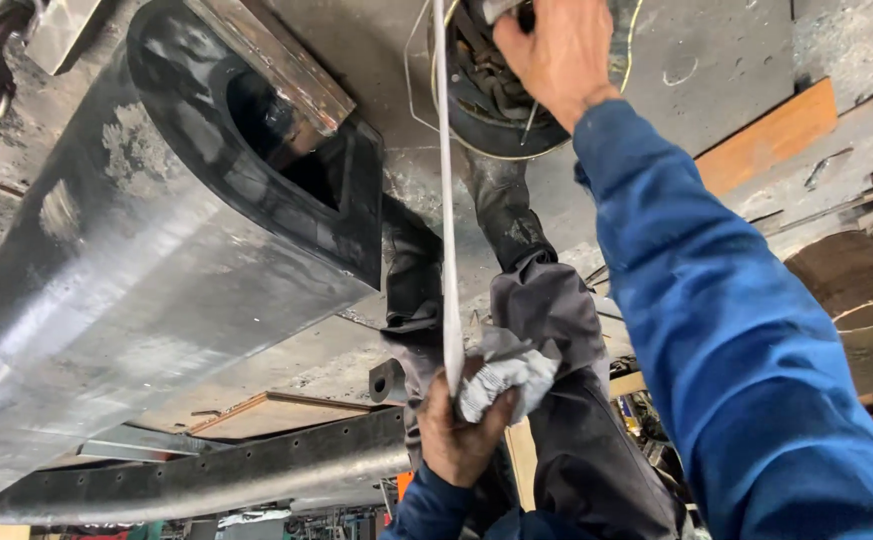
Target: The recorder measures a large black industrial part, marks it, and then uses a chain hoist to reposition it.
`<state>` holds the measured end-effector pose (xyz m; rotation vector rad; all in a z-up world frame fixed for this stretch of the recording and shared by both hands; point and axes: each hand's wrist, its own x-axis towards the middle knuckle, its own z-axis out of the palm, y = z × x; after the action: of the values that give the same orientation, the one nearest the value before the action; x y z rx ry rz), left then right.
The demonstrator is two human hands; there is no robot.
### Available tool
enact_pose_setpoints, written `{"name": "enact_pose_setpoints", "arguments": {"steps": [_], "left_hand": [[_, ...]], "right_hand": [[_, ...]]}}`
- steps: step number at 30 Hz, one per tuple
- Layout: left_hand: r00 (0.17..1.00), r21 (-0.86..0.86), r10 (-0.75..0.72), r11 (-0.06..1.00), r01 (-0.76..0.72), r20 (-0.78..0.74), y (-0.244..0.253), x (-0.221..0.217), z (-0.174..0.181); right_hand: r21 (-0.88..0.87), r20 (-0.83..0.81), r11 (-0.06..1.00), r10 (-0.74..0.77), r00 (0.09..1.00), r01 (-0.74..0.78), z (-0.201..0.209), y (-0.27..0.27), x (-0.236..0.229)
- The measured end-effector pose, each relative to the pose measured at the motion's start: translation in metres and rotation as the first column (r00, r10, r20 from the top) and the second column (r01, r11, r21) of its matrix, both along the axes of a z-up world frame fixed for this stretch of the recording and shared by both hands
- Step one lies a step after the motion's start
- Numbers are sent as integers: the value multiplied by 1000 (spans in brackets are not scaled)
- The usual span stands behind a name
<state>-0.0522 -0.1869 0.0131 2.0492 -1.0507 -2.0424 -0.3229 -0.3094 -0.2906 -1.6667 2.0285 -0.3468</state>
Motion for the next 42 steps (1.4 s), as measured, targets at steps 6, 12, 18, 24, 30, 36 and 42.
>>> {"name": "enact_pose_setpoints", "arguments": {"steps": [6,12,18,24,30,36,42], "left_hand": [[995,-379,-84,924,54,-62,-5,5,-13],[971,-112,-173,975,193,165,-21,-2,-15],[943,-161,-302,933,322,140,-8,12,-10],[846,-114,-512,841,528,148,-3,46,-3],[855,-199,-502,832,518,129,-9,100,12],[973,151,-218,962,227,-71,-16,113,12],[972,305,33,952,41,-233,-18,95,1]], "right_hand": [[116,222,992,-71,973,46,86,1,-8],[22,467,988,-147,872,155,143,26,-7],[232,727,797,-523,445,558,187,15,-25],[-42,-44,986,160,986,-162,206,-31,-57],[412,-94,727,633,769,-549,144,34,-120],[855,228,283,547,806,-434,138,86,-100],[738,257,614,126,958,-279,114,147,-75]]}}
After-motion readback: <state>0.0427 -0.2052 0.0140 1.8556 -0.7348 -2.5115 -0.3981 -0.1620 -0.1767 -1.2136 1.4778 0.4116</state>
